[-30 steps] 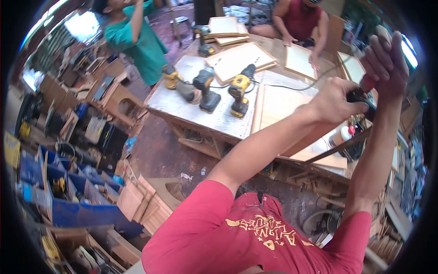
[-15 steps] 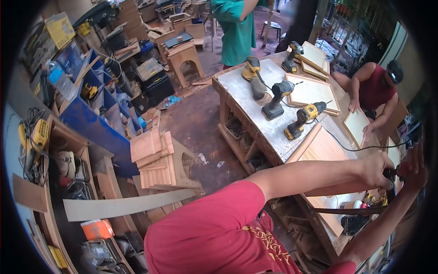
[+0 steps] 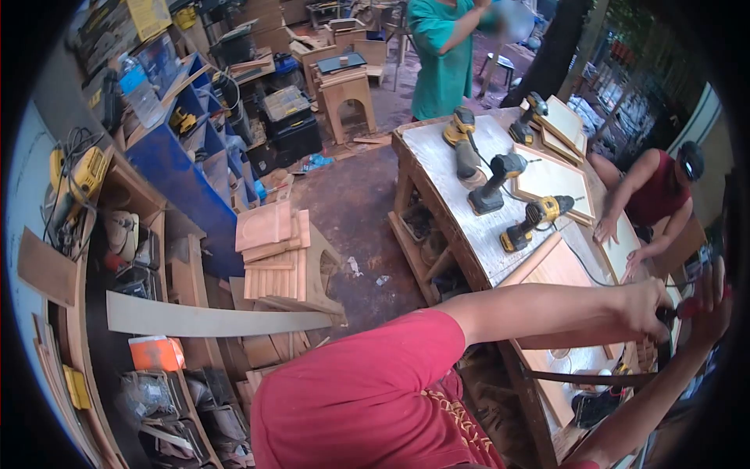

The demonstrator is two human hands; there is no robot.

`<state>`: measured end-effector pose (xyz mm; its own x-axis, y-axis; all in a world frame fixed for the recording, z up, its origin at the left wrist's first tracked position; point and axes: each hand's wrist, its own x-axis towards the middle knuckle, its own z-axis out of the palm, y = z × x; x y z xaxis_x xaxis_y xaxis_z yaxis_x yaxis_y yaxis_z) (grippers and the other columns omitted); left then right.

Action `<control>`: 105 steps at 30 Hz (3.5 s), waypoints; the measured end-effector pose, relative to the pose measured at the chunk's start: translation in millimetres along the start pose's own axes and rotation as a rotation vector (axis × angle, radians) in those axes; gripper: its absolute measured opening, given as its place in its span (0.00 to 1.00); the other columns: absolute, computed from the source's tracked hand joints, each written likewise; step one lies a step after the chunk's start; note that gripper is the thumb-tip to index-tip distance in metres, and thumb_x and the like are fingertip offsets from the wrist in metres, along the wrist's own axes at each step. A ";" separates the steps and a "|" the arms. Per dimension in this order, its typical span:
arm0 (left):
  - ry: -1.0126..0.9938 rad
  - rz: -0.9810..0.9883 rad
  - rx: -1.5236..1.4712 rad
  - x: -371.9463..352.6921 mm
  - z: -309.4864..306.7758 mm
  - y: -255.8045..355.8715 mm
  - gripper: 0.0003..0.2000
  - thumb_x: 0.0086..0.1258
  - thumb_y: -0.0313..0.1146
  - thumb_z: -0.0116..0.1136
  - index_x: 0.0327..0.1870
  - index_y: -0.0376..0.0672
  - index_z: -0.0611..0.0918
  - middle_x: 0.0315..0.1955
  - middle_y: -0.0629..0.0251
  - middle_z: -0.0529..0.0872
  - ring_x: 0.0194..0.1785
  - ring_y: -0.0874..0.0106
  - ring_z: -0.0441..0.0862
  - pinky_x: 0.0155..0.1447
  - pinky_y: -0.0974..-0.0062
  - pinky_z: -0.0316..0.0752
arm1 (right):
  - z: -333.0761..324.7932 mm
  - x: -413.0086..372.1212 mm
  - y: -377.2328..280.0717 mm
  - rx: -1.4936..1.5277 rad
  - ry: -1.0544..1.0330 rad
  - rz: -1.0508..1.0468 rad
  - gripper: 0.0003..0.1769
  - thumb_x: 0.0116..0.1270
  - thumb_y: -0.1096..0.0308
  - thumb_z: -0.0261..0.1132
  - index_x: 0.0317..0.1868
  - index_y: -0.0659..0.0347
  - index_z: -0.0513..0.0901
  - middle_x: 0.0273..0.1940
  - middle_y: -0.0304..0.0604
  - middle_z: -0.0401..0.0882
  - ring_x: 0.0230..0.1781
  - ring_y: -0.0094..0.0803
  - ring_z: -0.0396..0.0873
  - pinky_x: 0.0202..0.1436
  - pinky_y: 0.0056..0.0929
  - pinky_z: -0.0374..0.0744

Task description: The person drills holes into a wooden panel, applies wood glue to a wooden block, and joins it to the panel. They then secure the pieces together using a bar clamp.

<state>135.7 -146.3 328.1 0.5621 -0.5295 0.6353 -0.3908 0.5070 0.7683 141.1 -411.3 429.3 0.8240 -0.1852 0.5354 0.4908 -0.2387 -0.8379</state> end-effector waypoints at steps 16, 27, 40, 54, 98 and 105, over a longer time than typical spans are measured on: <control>-0.368 0.076 -0.121 31.8 -6.1 -49.5 0.20 0.64 0.44 0.76 0.50 0.40 0.88 0.40 0.64 0.92 0.45 0.78 0.88 0.52 0.75 0.81 | 20.3 -243.3 12.4 -0.878 0.638 -0.584 0.23 0.74 0.71 0.58 0.66 0.72 0.70 0.53 0.57 0.82 0.51 0.44 0.83 0.61 0.45 0.81; -0.248 -0.016 -0.167 11.1 -17.0 -39.7 0.20 0.73 0.37 0.68 0.61 0.35 0.81 0.48 0.62 0.88 0.46 0.79 0.84 0.48 0.79 0.80 | 44.7 -248.4 105.9 0.239 0.039 0.114 0.32 0.82 0.47 0.54 0.63 0.73 0.76 0.24 0.34 0.72 0.25 0.22 0.72 0.29 0.23 0.71; -0.261 -0.533 0.761 -218.5 -50.7 -223.8 0.25 0.55 0.34 0.77 0.57 0.42 0.86 0.49 0.51 0.87 0.57 0.56 0.82 0.63 0.61 0.76 | 52.9 -252.6 100.5 0.152 0.154 0.187 0.30 0.78 0.46 0.61 0.59 0.69 0.79 0.25 0.31 0.73 0.24 0.18 0.71 0.27 0.21 0.71; -0.208 -0.437 0.777 -228.8 -48.2 -233.7 0.22 0.54 0.34 0.79 0.51 0.44 0.87 0.43 0.55 0.86 0.51 0.58 0.81 0.58 0.61 0.77 | 82.3 -271.6 80.0 0.082 0.339 0.140 0.24 0.75 0.47 0.66 0.39 0.64 0.82 0.22 0.29 0.73 0.22 0.16 0.69 0.24 0.23 0.70; -0.253 -0.480 0.795 -221.0 -54.0 -227.1 0.22 0.55 0.38 0.78 0.52 0.47 0.89 0.46 0.52 0.86 0.53 0.57 0.82 0.60 0.60 0.77 | 100.7 -290.7 57.0 0.079 0.390 0.071 0.20 0.79 0.52 0.63 0.40 0.64 0.82 0.21 0.28 0.73 0.20 0.14 0.67 0.22 0.20 0.64; -0.241 -0.443 0.798 -226.6 -51.6 -224.1 0.21 0.56 0.38 0.77 0.52 0.44 0.89 0.42 0.52 0.89 0.51 0.56 0.81 0.59 0.59 0.77 | 108.6 -300.8 60.4 0.045 0.455 0.084 0.19 0.79 0.53 0.64 0.39 0.64 0.81 0.23 0.30 0.74 0.21 0.15 0.69 0.24 0.21 0.67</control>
<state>133.5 -104.8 7.9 0.6480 -0.7341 0.2032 -0.6115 -0.3423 0.7134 -46.3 -266.4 206.2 0.6584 -0.6041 0.4489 0.4479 -0.1649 -0.8788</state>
